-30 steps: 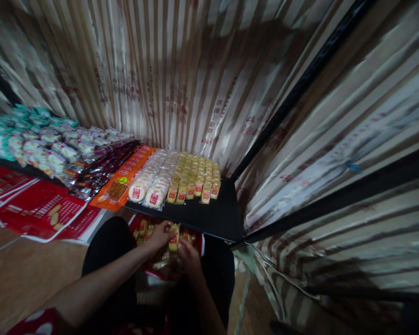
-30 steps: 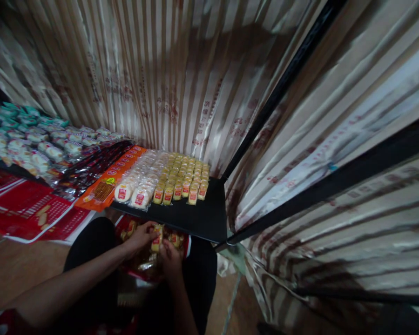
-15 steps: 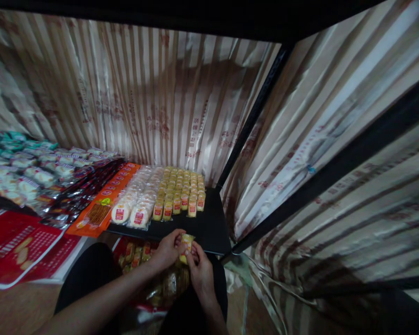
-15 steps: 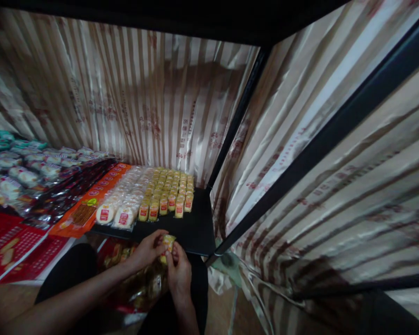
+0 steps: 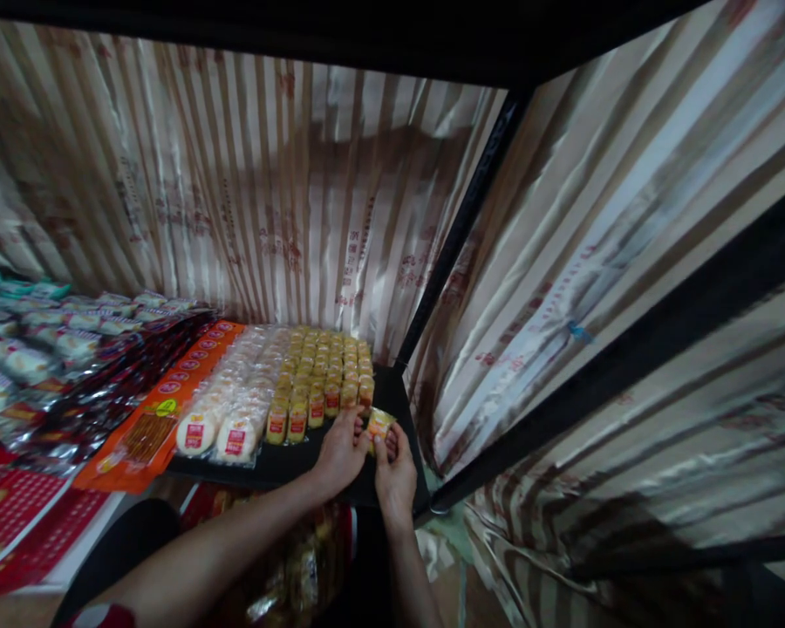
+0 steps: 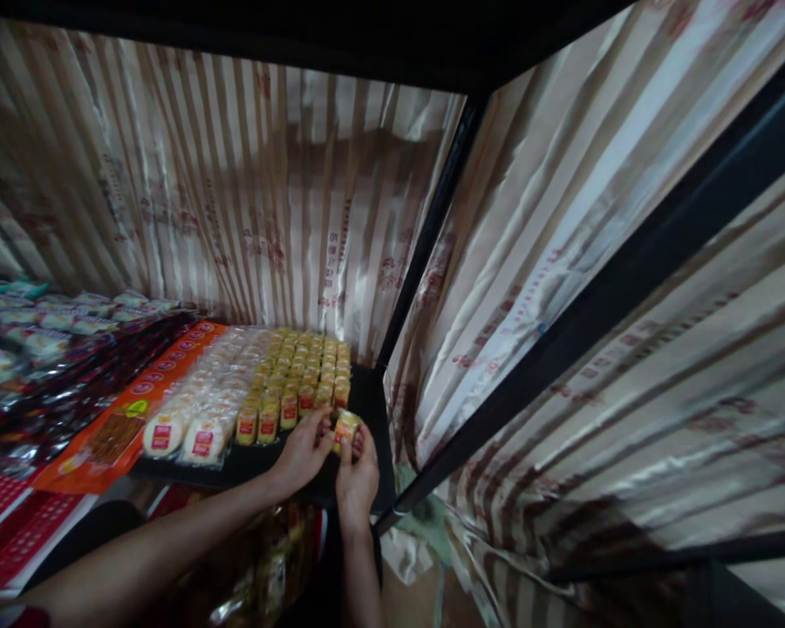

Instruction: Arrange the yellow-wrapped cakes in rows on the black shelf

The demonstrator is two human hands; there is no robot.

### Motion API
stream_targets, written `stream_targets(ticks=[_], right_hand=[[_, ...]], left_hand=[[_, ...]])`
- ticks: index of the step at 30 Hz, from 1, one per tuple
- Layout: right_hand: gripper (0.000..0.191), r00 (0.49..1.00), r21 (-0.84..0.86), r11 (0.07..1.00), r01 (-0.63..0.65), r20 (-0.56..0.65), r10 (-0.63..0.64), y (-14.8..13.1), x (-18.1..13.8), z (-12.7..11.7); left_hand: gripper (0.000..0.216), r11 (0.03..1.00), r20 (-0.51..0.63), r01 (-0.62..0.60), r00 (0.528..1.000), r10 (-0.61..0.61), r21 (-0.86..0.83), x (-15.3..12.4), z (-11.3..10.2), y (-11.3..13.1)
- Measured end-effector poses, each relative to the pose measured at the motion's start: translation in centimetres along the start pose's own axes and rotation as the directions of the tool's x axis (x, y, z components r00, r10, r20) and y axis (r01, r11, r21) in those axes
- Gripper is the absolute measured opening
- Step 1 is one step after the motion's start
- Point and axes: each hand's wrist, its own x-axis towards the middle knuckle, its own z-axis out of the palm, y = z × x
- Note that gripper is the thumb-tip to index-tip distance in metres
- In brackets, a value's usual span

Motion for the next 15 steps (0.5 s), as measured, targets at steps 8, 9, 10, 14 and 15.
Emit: stream_targets(ticks=[8,9,10,14,15], right_hand=[[0.054,0.995,-0.177,0.982,0.059,-0.067,-0.072,-0.2,7.8,1.0],[0.054,0.994,-0.197,0.979,0.06,-0.081,-0.077,-0.1,8.7,1.2],[0.054,0.992,-0.216,0.975,0.058,-0.094,-0.08,-0.1,9.6,1.6],[0.052,0.987,-0.26,0.961,0.096,-0.097,-0.125,0.7,12.9,3.0],[0.052,0.986,-0.271,0.956,0.115,-0.087,-0.144,1.1,13.6,3.3]], left_hand=[[0.031,0.997,0.045,-0.015,0.999,0.018,-0.074,4.0,2.5,2.5],[0.032,0.995,0.059,-0.005,0.998,0.011,-0.095,4.7,2.6,2.9],[0.032,0.994,0.071,0.006,0.997,0.002,-0.111,5.4,2.6,3.3],[0.035,0.992,0.067,0.04,0.997,-0.033,-0.117,8.5,3.1,4.5],[0.036,0.993,0.051,0.036,0.998,-0.03,-0.11,9.3,3.4,4.7]])
